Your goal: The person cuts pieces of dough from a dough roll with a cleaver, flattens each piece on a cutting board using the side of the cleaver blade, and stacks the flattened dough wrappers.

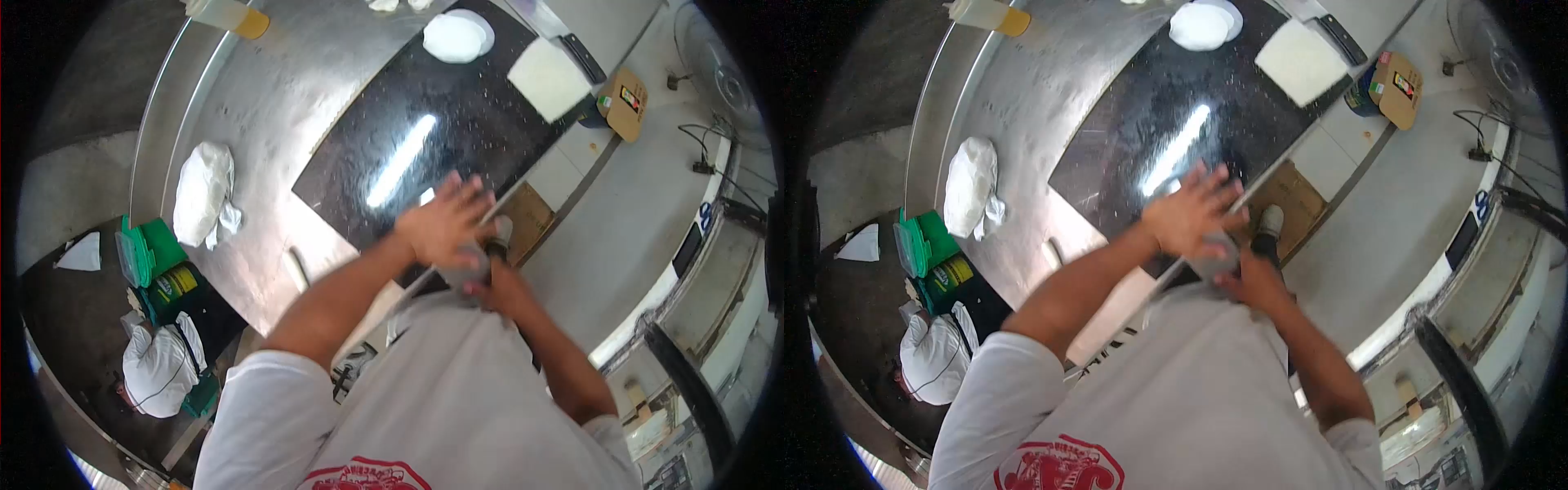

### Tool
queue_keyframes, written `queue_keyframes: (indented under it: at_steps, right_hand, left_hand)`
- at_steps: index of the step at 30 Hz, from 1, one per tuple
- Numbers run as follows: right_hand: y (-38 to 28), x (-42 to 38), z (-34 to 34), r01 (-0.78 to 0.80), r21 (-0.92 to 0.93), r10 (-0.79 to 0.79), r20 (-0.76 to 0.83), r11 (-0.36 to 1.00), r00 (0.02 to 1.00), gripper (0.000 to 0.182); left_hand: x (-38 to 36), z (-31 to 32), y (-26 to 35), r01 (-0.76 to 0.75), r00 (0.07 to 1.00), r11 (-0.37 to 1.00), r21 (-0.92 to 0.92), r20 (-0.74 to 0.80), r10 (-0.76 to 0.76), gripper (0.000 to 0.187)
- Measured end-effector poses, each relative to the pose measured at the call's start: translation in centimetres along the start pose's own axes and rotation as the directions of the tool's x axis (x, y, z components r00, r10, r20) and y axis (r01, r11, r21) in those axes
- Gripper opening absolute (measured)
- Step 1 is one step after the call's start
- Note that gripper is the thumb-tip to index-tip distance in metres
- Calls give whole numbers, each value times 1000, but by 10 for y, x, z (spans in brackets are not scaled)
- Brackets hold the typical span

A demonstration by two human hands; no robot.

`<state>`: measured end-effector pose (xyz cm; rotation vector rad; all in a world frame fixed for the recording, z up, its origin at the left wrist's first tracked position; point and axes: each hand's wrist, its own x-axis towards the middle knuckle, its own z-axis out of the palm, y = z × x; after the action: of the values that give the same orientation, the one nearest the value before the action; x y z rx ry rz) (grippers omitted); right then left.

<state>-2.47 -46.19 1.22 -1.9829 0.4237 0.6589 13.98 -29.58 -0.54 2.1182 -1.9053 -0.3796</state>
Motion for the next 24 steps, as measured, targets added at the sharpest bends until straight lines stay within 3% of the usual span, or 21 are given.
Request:
queue_keyframes:
  at_steps: [1, 3, 4, 5, 7, 9, 11, 14, 15, 17, 18, 22, 24]
  right_hand:
    - [1, 2, 1, -3, 8, 3, -11, 1000, 1000, 77]
    - [-2, -13, 2, -184, -138, 176, -73, 973, 982, 81]
    - [2, 1, -7, -81, -189, 67, -81, 979, 995, 82]
    - [-5, 18, -22, -80, -183, 65, -85, 980, 994, 82]
    - [-36, 47, -55, -76, -249, 81, 10, 966, 997, 83]
    - [-50, 49, -51, -96, -259, 86, -47, 961, 995, 81]
    - [-32, 35, -36, -138, -279, 127, -57, 950, 990, 79]
    - [19, -9, 7, 93, -124, -98, -33, 988, 995, 75]
    - [20, -9, 6, 3, -104, -11, -82, 995, 997, 74]
    - [9, -12, -4, -129, -60, 123, -101, 990, 987, 73]
    - [-13, 2, -29, -166, -139, 165, -20, 976, 986, 74]
    - [-48, 56, -76, -61, -302, 90, 83, 951, 992, 71]
    - [-38, 39, -61, -2, -225, 14, 52, 974, 999, 72]
  left_hand:
    - [1, 6, 8, -53, 998, 998, -35, 19, 54, 71]
    - [13, 9, 8, -69, 997, 996, -64, -32, 67, 69]
    - [21, -4, -5, -17, 999, 1000, 11, -40, 18, 69]
    - [31, -15, -22, 30, 998, 992, 119, -66, -22, 69]
    - [41, -27, -53, 93, 992, 986, 140, -92, -80, 72]
    - [48, -34, -70, 113, 987, 984, 138, -131, -95, 73]
    - [36, -20, -50, 86, 995, 991, 107, -65, -79, 74]
    - [6, 4, 9, 20, 1000, 999, 50, -1, -20, 75]
    - [14, 9, 11, -34, 999, 999, 39, 23, 33, 74]
    - [34, -1, -11, 6, 1000, 999, 48, -14, -5, 73]
    - [37, -4, -15, 43, 998, 996, 72, -48, -40, 72]
    - [48, -28, -57, 173, 978, 968, 179, -151, -147, 72]
    - [49, -33, -57, 168, 982, 970, 175, -119, -148, 72]
